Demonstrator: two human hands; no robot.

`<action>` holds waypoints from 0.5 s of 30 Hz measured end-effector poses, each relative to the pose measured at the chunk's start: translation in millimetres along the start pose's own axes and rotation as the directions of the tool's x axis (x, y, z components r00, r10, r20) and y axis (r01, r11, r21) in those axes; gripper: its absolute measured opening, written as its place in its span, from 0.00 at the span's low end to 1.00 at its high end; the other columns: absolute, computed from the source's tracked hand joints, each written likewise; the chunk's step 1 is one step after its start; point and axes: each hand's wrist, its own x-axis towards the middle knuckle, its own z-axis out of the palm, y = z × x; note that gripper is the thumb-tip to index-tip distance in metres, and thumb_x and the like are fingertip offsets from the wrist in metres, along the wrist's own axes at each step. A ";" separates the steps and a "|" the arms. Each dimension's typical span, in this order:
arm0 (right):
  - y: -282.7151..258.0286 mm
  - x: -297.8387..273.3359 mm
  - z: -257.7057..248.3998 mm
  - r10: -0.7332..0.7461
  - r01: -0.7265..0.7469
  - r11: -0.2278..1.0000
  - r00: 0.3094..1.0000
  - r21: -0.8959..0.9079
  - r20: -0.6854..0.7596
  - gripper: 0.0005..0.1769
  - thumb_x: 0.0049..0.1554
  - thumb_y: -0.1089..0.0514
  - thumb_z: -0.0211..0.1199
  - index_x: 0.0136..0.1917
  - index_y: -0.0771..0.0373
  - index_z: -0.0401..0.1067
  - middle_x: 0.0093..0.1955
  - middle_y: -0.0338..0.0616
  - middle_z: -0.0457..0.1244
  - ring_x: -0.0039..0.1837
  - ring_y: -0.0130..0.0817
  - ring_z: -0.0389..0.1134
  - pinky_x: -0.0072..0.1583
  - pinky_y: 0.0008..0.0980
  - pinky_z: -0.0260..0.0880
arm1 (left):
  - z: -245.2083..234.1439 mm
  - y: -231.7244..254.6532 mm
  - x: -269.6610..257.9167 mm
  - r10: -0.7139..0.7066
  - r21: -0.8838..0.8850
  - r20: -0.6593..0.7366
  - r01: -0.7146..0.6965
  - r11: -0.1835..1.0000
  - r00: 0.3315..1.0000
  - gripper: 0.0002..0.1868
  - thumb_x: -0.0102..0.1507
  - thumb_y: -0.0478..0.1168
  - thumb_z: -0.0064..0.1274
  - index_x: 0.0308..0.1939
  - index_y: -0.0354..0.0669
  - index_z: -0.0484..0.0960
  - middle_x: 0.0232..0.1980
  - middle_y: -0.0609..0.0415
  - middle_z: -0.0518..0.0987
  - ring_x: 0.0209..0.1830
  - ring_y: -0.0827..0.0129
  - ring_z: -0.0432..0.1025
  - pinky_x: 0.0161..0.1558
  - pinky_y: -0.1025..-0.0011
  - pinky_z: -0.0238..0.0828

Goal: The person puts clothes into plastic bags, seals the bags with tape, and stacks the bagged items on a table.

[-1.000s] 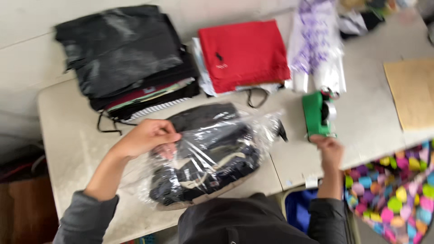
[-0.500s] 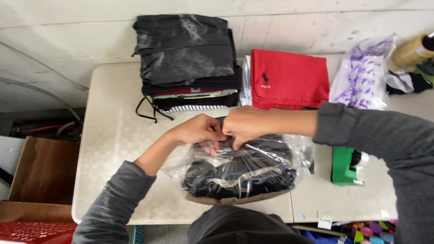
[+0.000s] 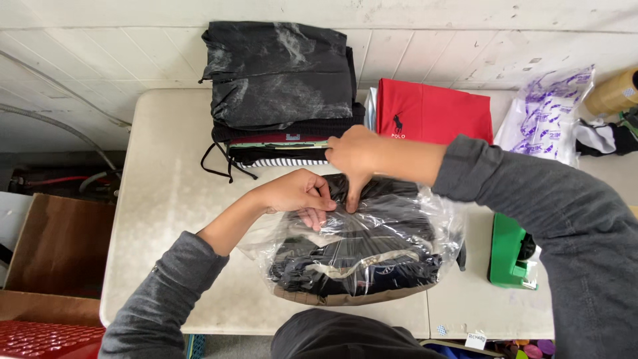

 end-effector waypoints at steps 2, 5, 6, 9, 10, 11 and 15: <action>22.7 8.3 22.4 -0.128 0.118 0.948 0.992 0.294 0.016 0.49 0.29 0.22 0.67 0.48 0.63 0.65 0.51 0.51 0.61 0.54 0.49 0.65 0.52 0.44 0.66 | -0.9 0.0 -0.1 -0.002 -0.012 0.015 0.002 1.000 1.000 0.12 0.57 0.37 0.55 0.36 0.29 0.72 0.28 0.33 0.79 0.25 0.57 0.77 0.28 0.69 0.77; 38.5 23.8 64.9 -0.265 0.210 0.664 0.963 0.718 -0.036 0.41 0.40 0.30 0.65 0.48 0.66 0.61 0.49 0.58 0.60 0.55 0.55 0.63 0.54 0.48 0.63 | -4.5 -1.6 2.0 0.006 -0.025 0.034 -0.005 1.000 0.999 0.12 0.58 0.36 0.55 0.36 0.28 0.72 0.29 0.33 0.79 0.25 0.56 0.77 0.28 0.68 0.77; 40.3 28.1 81.9 -0.279 0.200 0.500 0.958 0.842 -0.062 0.39 0.48 0.30 0.59 0.53 0.66 0.60 0.51 0.59 0.60 0.56 0.53 0.62 0.54 0.47 0.62 | -4.2 -3.4 3.9 0.018 -0.035 0.036 -0.017 0.999 0.999 0.11 0.58 0.35 0.54 0.36 0.28 0.72 0.29 0.32 0.78 0.25 0.56 0.77 0.28 0.68 0.77; 41.4 38.9 110.1 -0.140 0.207 0.201 0.974 0.958 -0.181 0.19 0.57 0.41 0.54 0.49 0.58 0.66 0.47 0.38 0.61 0.51 0.33 0.60 0.53 0.31 0.61 | -6.4 2.6 2.8 -0.021 0.009 0.062 0.020 1.000 0.998 0.11 0.59 0.36 0.53 0.38 0.29 0.72 0.30 0.33 0.79 0.26 0.57 0.77 0.29 0.69 0.77; 40.6 33.5 112.9 -0.135 0.204 0.195 0.974 0.959 -0.179 0.19 0.57 0.41 0.54 0.49 0.58 0.66 0.47 0.38 0.61 0.51 0.33 0.60 0.53 0.31 0.61 | -4.3 4.4 1.2 -0.025 0.010 0.069 0.024 1.000 0.997 0.11 0.59 0.36 0.53 0.38 0.29 0.72 0.30 0.33 0.79 0.26 0.57 0.77 0.29 0.69 0.77; 39.4 27.9 115.8 -0.089 0.222 0.163 0.974 0.961 -0.210 0.16 0.58 0.45 0.52 0.48 0.59 0.67 0.46 0.39 0.60 0.50 0.35 0.60 0.52 0.32 0.60 | -1.8 6.0 -0.5 -0.029 0.019 0.074 0.027 0.999 0.997 0.11 0.59 0.36 0.53 0.38 0.29 0.72 0.30 0.32 0.79 0.26 0.56 0.77 0.29 0.68 0.77; 39.8 -19.6 95.6 0.241 0.419 0.124 0.867 0.900 -0.437 0.17 0.58 0.56 0.47 0.54 0.68 0.68 0.50 0.56 0.63 0.51 0.44 0.63 0.54 0.39 0.62 | -2.6 23.1 -19.3 -0.006 0.098 0.062 0.000 0.995 0.998 0.14 0.61 0.41 0.48 0.44 0.32 0.74 0.34 0.33 0.80 0.31 0.56 0.78 0.33 0.68 0.77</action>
